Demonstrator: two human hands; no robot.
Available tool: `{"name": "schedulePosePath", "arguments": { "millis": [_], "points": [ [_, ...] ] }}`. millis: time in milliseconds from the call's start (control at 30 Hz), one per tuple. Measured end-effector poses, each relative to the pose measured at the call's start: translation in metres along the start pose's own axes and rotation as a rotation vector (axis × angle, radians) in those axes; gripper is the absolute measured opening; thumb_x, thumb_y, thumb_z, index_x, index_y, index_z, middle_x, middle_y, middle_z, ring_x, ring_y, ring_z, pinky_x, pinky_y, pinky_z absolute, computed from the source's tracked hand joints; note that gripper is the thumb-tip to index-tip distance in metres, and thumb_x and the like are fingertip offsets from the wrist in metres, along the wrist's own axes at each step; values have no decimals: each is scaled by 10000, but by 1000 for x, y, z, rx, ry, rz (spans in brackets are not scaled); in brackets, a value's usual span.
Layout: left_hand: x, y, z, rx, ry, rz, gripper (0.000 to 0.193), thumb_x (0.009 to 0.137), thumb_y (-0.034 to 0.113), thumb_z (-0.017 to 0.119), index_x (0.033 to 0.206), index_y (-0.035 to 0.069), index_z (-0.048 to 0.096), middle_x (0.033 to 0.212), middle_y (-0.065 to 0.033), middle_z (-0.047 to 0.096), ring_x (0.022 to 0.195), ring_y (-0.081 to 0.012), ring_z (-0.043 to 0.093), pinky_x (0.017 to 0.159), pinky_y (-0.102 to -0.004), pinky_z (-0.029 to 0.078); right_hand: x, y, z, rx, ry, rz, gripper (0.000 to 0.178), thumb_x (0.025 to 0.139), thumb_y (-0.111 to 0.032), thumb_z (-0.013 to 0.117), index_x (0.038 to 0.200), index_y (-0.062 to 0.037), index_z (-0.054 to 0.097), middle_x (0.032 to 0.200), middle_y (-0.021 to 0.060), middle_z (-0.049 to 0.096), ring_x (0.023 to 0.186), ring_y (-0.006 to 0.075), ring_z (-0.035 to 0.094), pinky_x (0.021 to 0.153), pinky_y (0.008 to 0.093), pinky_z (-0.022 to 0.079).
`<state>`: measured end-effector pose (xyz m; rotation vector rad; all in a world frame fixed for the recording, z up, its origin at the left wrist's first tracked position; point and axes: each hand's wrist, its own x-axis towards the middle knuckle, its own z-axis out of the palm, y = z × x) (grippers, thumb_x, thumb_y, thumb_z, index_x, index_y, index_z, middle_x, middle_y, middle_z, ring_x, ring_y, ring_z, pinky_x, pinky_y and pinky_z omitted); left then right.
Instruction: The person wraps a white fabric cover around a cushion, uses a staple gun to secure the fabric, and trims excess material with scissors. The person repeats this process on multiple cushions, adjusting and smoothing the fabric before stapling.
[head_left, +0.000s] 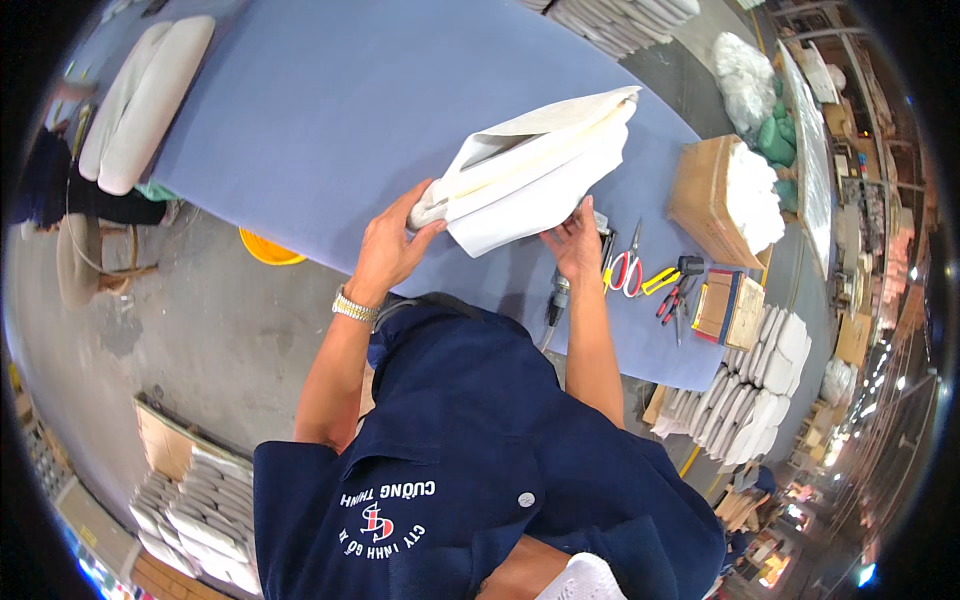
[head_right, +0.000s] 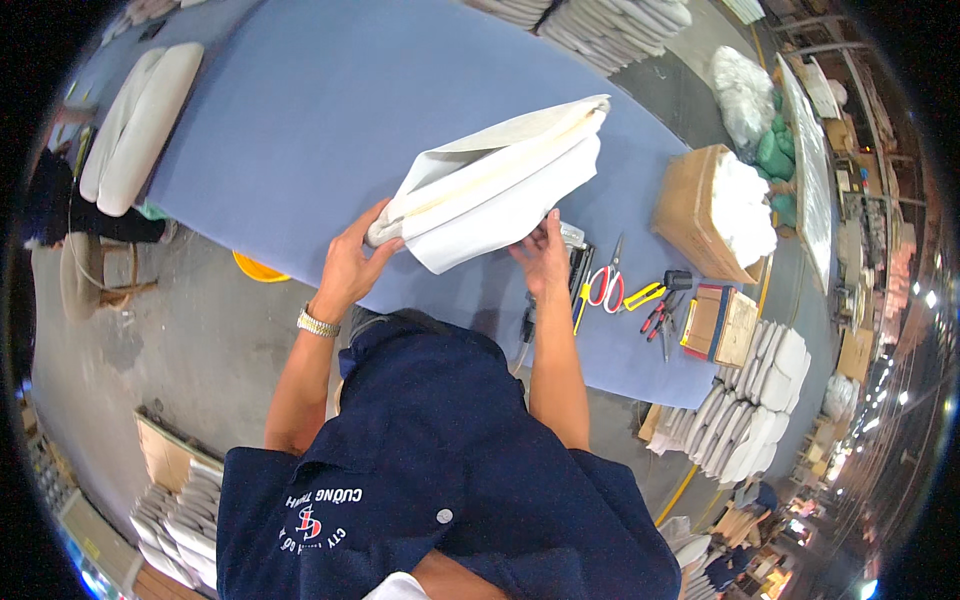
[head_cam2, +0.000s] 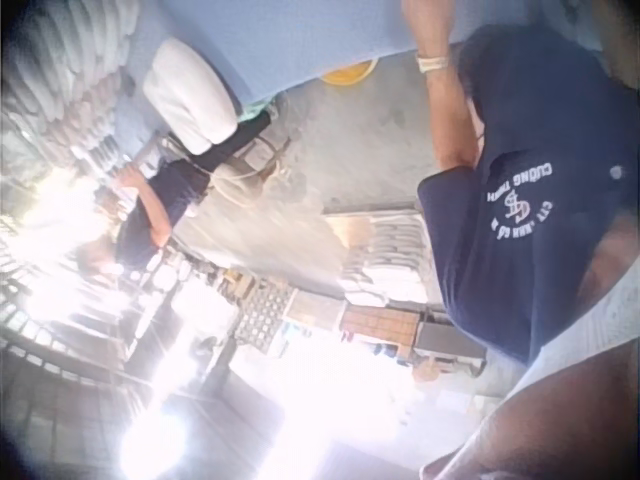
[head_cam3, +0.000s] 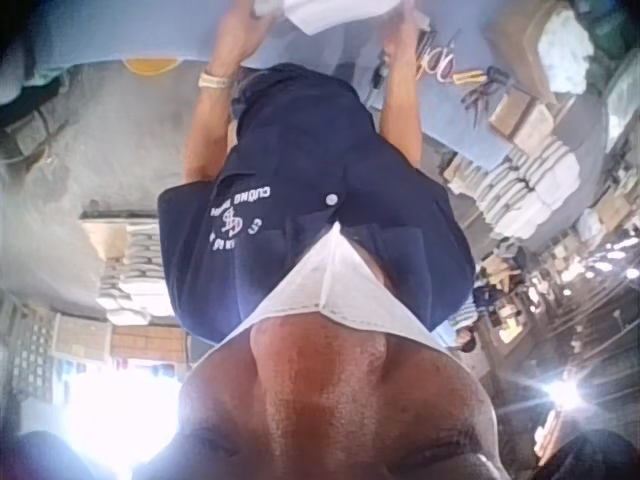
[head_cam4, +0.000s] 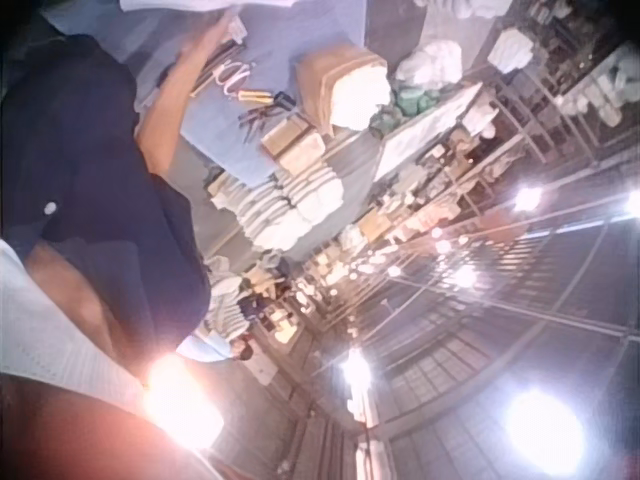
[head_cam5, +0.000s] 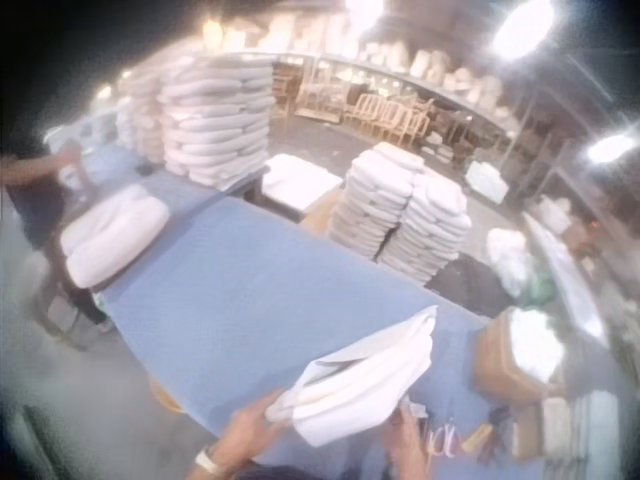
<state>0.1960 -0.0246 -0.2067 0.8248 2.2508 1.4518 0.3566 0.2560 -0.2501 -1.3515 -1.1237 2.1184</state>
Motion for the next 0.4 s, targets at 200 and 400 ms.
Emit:
{"name": "schedulePosePath", "arguments": {
  "millis": [200,400],
  "points": [
    [-13,-11,15,46,29,126,636,907,258,794,1426,-29,561,1320,-257,669,1206,-405,663,998,-442,536,27,-19,59,105,-120,-166,627,1060,-417,587,1430,80,491,1363,191,624,1232,272,627,1042,394,505],
    [-61,-16,17,-436,-343,-173,687,966,290,756,1529,10,479,1542,-189,522,1396,-309,537,1112,-489,472,21,-65,121,-133,-122,-339,443,1040,-326,619,1249,62,662,1169,162,723,1161,215,658,968,365,538]
  ]
}}
